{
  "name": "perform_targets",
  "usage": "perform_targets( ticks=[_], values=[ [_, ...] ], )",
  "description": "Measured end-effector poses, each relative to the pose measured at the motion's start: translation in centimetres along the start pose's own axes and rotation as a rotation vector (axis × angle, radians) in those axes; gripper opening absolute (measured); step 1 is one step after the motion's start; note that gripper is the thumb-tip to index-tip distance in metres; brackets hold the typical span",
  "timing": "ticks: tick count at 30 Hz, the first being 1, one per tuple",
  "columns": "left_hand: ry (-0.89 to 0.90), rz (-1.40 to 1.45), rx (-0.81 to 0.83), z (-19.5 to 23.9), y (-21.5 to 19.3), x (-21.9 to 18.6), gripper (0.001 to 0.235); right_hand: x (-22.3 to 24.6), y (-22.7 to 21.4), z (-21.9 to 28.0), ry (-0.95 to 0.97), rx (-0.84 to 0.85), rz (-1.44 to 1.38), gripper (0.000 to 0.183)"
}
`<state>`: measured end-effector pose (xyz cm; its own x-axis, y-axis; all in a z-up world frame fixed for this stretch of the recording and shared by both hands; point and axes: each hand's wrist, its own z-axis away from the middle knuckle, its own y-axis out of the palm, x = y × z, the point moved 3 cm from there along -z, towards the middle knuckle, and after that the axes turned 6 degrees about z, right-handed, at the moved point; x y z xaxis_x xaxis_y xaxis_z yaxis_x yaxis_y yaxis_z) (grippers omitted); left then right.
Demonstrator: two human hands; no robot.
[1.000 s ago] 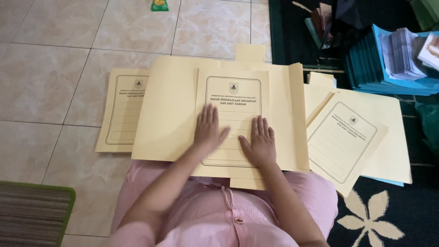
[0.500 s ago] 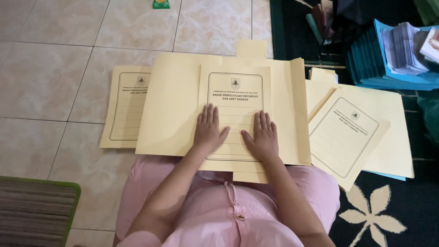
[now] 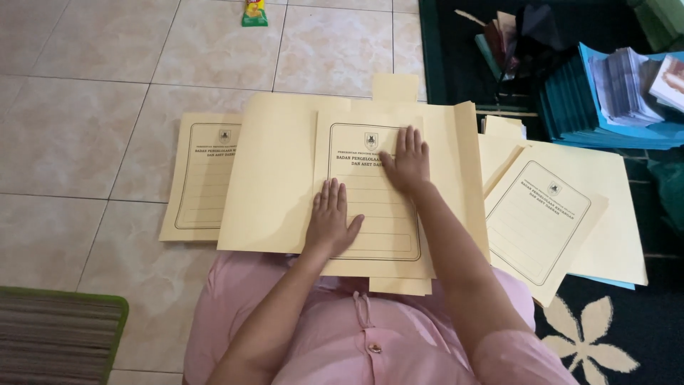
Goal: Manually folding pre-printed cardstock into folders and nesting them together in a stack.
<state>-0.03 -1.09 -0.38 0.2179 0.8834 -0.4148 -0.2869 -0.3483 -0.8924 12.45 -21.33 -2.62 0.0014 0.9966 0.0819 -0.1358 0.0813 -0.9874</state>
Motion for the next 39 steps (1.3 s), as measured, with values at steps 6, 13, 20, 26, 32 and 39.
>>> perform_targets(
  ticks=[6, 13, 20, 26, 32, 39],
  values=[
    [-0.001, 0.037, 0.004, 0.1, -0.2, 0.0, 0.083, 0.1, 0.3, 0.7, 0.028, -0.008, 0.044, 0.084],
    [0.008, 0.021, -0.013, 0.2, -0.4, -0.2, 0.082, 0.5, -0.9, 17.5, -0.110, 0.011, -0.035, 0.082],
    [0.008, 0.018, -0.014, 0.1, -0.5, -0.2, 0.084, 0.4, 0.1, 10.7, -0.061, 0.105, 0.003, 0.078],
    [-0.002, 0.037, -0.008, 0.3, -0.7, -0.3, 0.084, 0.0, 0.2, -1.0, 0.015, -0.011, 0.021, 0.068],
    [-0.006, 0.043, -0.001, 0.4, -0.8, -0.3, 0.083, 1.0, -0.8, 5.0, 0.007, 0.009, -0.016, 0.075],
    [0.014, 0.017, -0.046, 0.1, 0.1, 0.1, 0.083, 1.5, -1.6, 18.7, -0.060, 0.112, -0.039, 0.074]
  ],
)
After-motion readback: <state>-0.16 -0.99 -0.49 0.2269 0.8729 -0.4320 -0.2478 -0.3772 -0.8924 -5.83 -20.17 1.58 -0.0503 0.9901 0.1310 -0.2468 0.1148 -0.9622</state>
